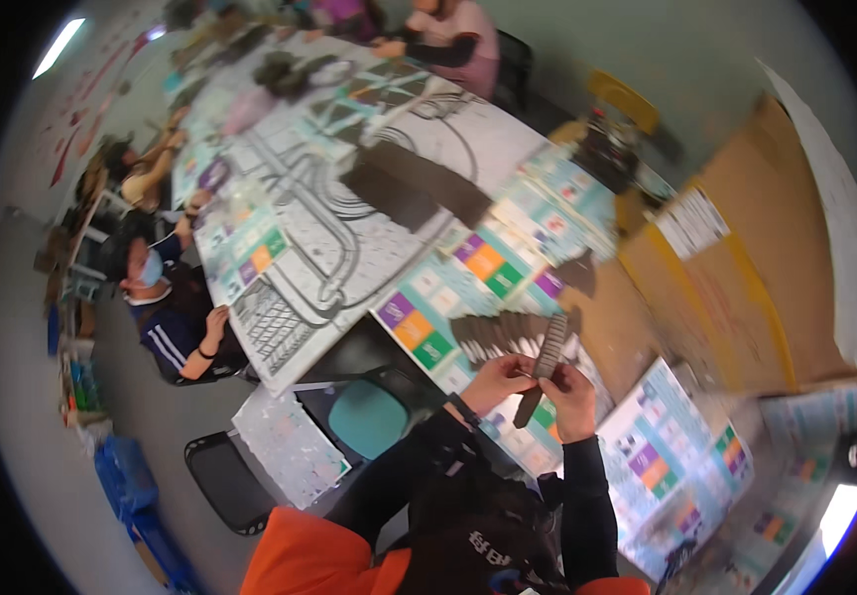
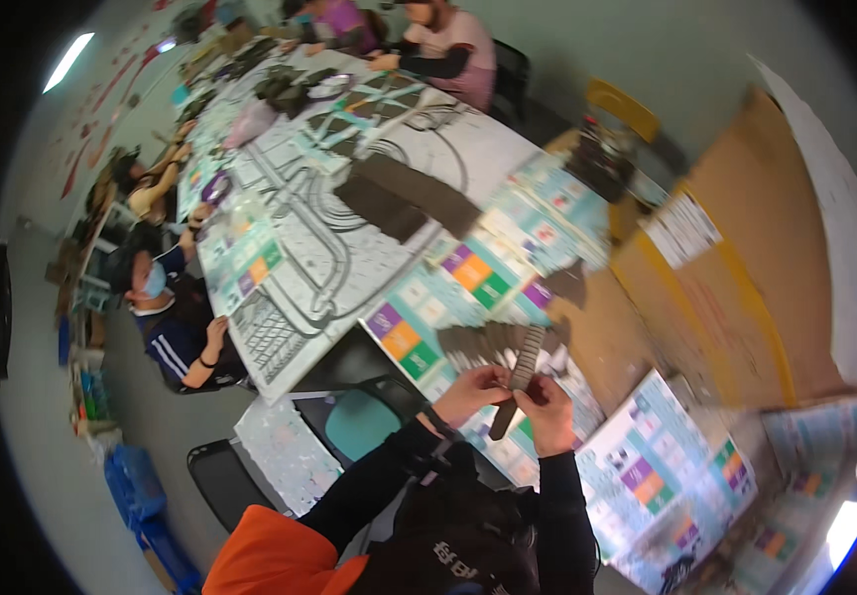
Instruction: Applying glue and assembling components for shoes in a factory setting.
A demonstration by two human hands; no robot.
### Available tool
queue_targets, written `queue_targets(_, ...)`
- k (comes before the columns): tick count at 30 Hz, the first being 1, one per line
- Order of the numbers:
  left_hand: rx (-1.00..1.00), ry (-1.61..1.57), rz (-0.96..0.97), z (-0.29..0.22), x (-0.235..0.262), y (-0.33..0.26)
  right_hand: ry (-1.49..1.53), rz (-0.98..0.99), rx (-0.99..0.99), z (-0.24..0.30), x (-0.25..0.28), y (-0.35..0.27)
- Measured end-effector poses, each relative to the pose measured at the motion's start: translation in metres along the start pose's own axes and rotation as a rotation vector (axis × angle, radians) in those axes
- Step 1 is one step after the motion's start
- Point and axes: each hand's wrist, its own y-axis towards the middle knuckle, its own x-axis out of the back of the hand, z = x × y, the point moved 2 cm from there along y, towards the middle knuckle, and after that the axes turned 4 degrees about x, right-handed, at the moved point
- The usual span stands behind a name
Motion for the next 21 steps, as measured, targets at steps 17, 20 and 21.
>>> queue_targets(17, -0.194, 1.304, -1.035, -0.243, 0.428, 0.216, -0.562, -0.155, -0.201, -0.068, 0.069, -0.032)
queue_targets(20, 0.042, 1.728, -1.091, -0.268, 0.468, 0.246, -0.653, -0.251, -0.301, -0.087, 0.111, -0.068)
queue_targets(21, 0.178, 1.876, -1.101, -0.251, 0.444, 0.272, -0.8, -0.278, -0.298, -0.069, 0.117, -0.075)
